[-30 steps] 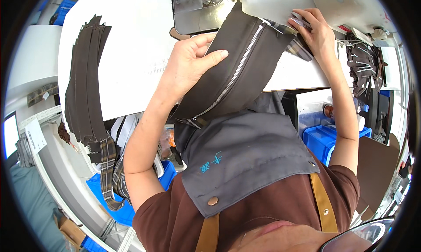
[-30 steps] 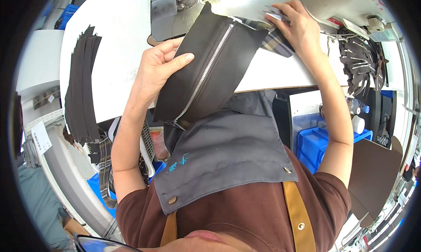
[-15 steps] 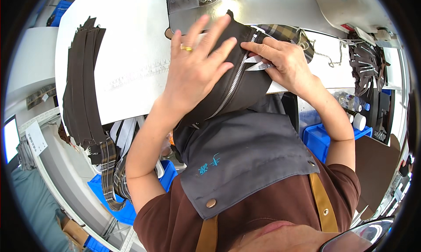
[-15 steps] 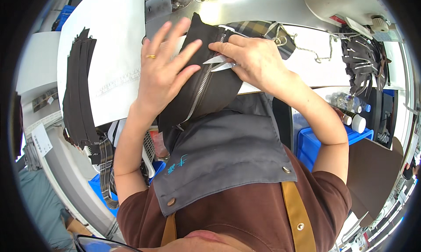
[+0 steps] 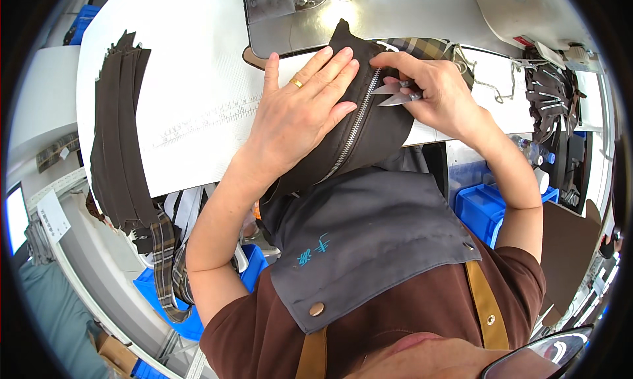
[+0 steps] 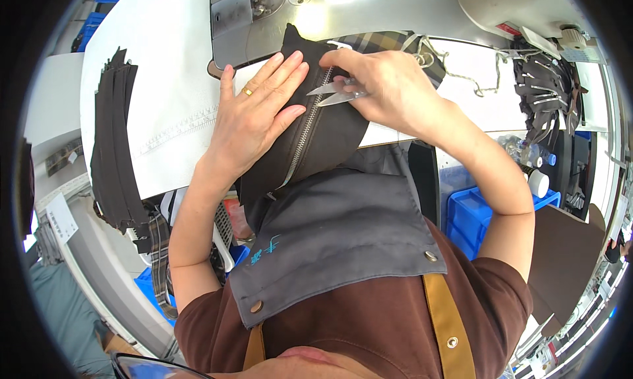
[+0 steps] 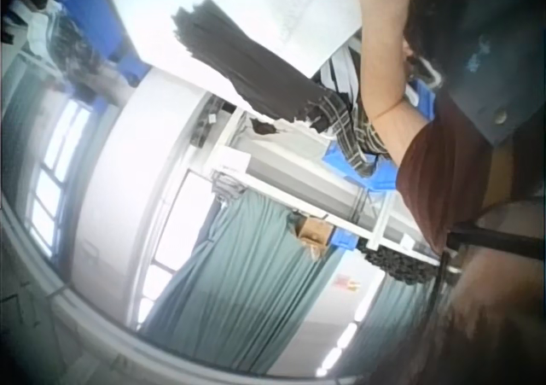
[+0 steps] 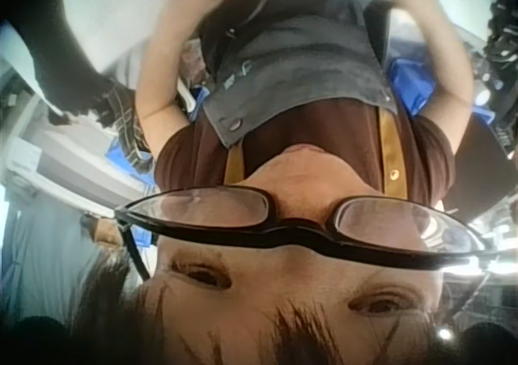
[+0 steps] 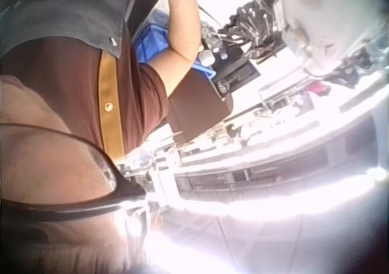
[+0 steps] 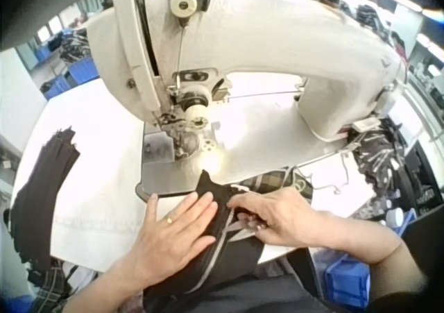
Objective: The person operates a sewing machine to attach zippers to plaid fabric pieces. They guide the fabric under the needle, stitch along the zipper edges, and trim excess thread. The person also uses pliers to adjust the zipper pull and inspects the finished seams.
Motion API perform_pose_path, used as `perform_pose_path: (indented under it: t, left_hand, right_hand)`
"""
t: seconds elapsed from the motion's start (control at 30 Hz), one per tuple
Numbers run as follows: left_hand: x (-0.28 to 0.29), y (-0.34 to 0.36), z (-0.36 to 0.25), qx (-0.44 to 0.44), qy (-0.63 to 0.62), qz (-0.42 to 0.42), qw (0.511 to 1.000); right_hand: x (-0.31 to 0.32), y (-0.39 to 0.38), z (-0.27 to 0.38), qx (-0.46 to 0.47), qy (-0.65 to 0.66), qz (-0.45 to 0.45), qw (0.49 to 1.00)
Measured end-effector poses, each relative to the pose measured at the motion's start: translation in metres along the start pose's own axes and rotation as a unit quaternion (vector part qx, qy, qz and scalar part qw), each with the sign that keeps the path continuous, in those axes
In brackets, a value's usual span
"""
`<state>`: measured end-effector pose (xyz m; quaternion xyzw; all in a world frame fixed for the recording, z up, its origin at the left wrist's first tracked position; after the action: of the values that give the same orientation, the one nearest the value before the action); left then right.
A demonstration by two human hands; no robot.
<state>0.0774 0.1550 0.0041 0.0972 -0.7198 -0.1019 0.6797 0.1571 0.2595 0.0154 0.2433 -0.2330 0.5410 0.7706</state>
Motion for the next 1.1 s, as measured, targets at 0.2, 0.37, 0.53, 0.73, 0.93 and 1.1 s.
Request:
perform_pose_path:
  t: [0.2, 0.37, 0.53, 0.73, 0.93, 1.1]
  left_hand:
    - [0.003, 0.001, 0.0, -0.003, 0.006, -0.016, 1.0]
    - [0.001, 0.001, 0.001, -0.002, -0.019, -0.009, 1.0]
    - [-0.004, -0.001, 0.01, 0.018, -0.108, 0.021, 0.994]
    - [-0.003, 0.0, 0.008, 0.012, -0.072, 0.022, 0.997]
    - [-0.005, -0.002, 0.007, 0.011, -0.053, 0.015, 0.998]
    - [-0.005, -0.001, 0.006, 0.006, -0.041, 0.014, 0.999]
  right_hand:
    - [0.012, 0.007, 0.011, 0.087, -0.039, -0.048, 0.994]
    - [-0.007, 0.022, 0.032, 0.217, -0.304, 0.066, 0.925]
    - [-0.026, 0.025, 0.051, 0.329, -0.408, 0.176, 0.834]
    - [-0.02, 0.035, 0.032, 0.278, -0.306, 0.188, 0.891]
    - [-0.002, 0.006, 0.012, -0.016, 0.103, 0.149, 0.983]
    - [0.009, 0.0, -0.002, -0.079, 0.039, 0.024, 0.996]
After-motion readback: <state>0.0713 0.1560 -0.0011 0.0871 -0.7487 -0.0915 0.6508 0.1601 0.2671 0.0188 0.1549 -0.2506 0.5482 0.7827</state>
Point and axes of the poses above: each hand's wrist, its own y-axis towards the middle knuckle, its own x-axis out of the back of the hand, z = x × y, the point moved 9 cm from there along y, towards the middle knuckle, and after that the axes turned 11 degrees about y, right-handed, at the moved point
